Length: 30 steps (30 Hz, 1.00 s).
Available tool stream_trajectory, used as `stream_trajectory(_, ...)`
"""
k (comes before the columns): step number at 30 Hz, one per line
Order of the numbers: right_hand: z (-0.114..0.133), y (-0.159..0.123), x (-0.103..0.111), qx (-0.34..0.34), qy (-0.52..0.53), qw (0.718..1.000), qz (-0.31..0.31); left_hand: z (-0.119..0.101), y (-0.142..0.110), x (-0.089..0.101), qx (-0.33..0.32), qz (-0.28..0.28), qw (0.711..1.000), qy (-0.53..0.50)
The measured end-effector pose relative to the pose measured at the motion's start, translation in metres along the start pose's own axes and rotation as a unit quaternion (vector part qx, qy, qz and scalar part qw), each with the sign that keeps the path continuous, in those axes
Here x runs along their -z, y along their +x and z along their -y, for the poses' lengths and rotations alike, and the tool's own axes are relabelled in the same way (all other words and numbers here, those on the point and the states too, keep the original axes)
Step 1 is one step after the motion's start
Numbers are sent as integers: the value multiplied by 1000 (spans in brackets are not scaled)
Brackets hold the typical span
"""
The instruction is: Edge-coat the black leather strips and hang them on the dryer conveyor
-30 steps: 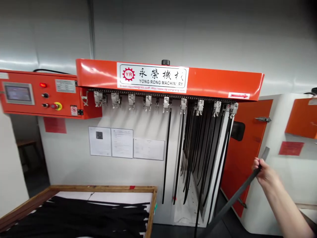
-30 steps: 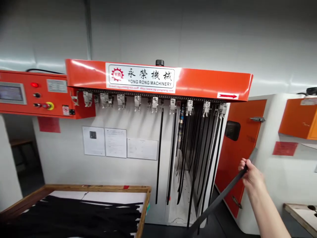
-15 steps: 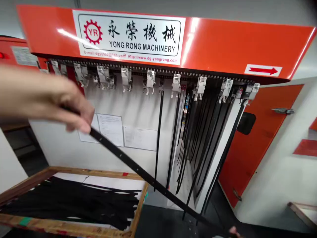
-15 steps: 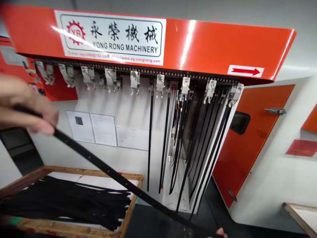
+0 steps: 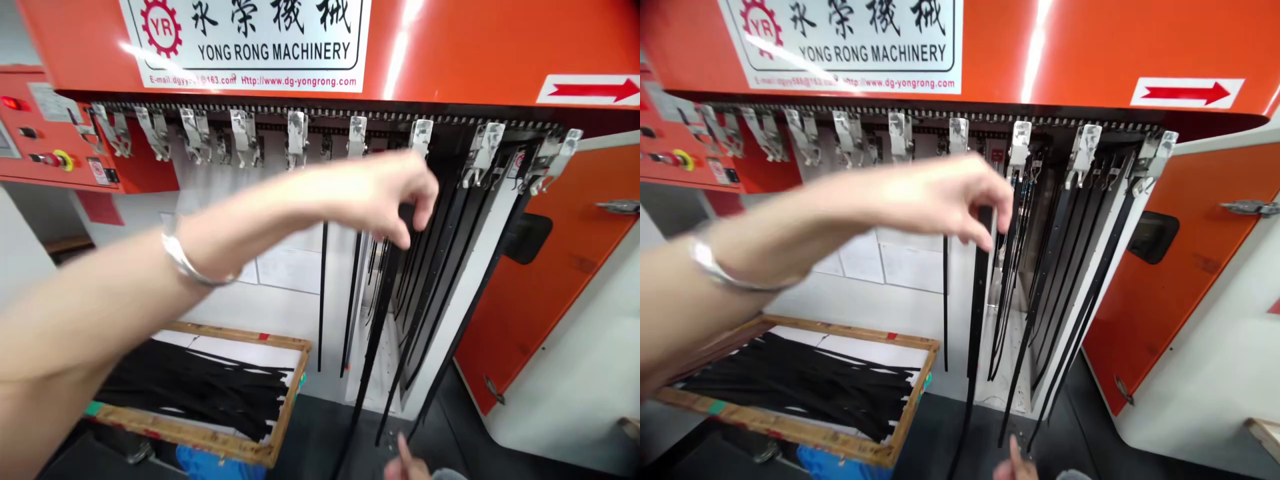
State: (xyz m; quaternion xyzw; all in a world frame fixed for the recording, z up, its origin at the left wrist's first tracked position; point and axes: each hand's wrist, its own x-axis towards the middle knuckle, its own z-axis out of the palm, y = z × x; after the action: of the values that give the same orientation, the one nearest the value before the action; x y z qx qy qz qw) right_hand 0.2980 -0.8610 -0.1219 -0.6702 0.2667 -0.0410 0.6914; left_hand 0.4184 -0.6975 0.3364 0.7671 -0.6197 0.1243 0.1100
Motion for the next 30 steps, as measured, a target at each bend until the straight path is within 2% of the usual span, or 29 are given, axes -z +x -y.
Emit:
stream_trajectory(2,47,12,-11,97,44,994,-2,10,5,-40,1,-2,1000,-21)
stream_trajectory(4,103,18,-29,275,104,956,14,19,5,-71,13,3,999,-32)
stream_trajectory(5,129,18,-40,332,111,936,43,22,3,-81,22,10,999,-38)
stream_trajectory(7,173,18,-66,389,120,910,80,29,-1,-90,42,8,997,-56)
stream_trajectory(8,189,18,-78,398,135,903,88,31,-2,-90,54,-13,996,-70)
stream_trajectory(10,212,20,-98,404,181,892,91,36,2,-81,89,-116,983,-109)
stream_trajectory(12,229,25,-110,418,213,877,99,40,15,-66,138,-250,945,-156)
stream_trajectory(14,246,32,-114,440,221,864,103,47,38,-48,180,-330,902,-211)
stream_trajectory(16,263,37,-113,456,224,856,99,55,65,-29,195,-343,868,-301)
stream_trajectory(18,278,42,-111,462,228,852,94,64,88,-14,194,-331,837,-390)
stream_trajectory(20,290,46,-108,467,229,849,91,72,102,-3,193,-318,818,-438)
stream_trajectory(23,302,52,-104,472,228,847,89,80,110,3,204,-318,812,-445)
stream_trajectory(30,326,65,-93,485,235,839,77,86,112,1,194,-315,803,-468)
